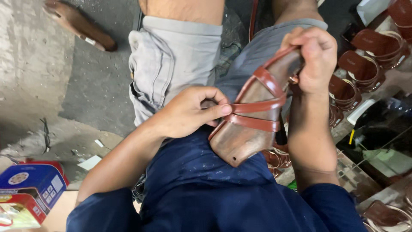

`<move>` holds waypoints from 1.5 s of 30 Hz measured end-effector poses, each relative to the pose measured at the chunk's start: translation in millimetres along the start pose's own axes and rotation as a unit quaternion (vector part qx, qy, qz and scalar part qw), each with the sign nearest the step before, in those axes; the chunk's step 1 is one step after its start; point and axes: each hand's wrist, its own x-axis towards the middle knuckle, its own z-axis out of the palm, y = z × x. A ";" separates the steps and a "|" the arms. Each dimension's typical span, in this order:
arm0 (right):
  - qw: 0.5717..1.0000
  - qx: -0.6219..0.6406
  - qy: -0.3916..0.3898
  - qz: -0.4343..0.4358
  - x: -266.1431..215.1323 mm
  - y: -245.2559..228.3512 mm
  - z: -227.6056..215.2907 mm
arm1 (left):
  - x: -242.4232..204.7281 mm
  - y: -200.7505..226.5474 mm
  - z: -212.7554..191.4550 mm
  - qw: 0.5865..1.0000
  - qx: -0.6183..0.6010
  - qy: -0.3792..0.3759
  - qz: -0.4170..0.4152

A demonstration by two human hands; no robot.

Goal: The person assembles brown leather sandals by attaching straps to the sole using a wooden mallet. They repeatedly position the straps, hammer them into place, and inspect the fit while sitting on the floor.

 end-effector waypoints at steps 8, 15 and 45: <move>0.978 0.209 -0.020 -0.002 -23.5 29.3 -22.1 | 6.5 9.5 4.4 0.997 0.073 -0.035 0.013; 0.950 0.287 -0.112 -0.053 -20.0 37.7 -31.7 | 4.5 17.6 12.4 0.975 0.209 -0.024 0.069; 0.752 -0.599 -0.032 0.274 -150.7 -37.0 72.7 | 83.8 140.5 9.1 0.644 0.758 -0.045 0.098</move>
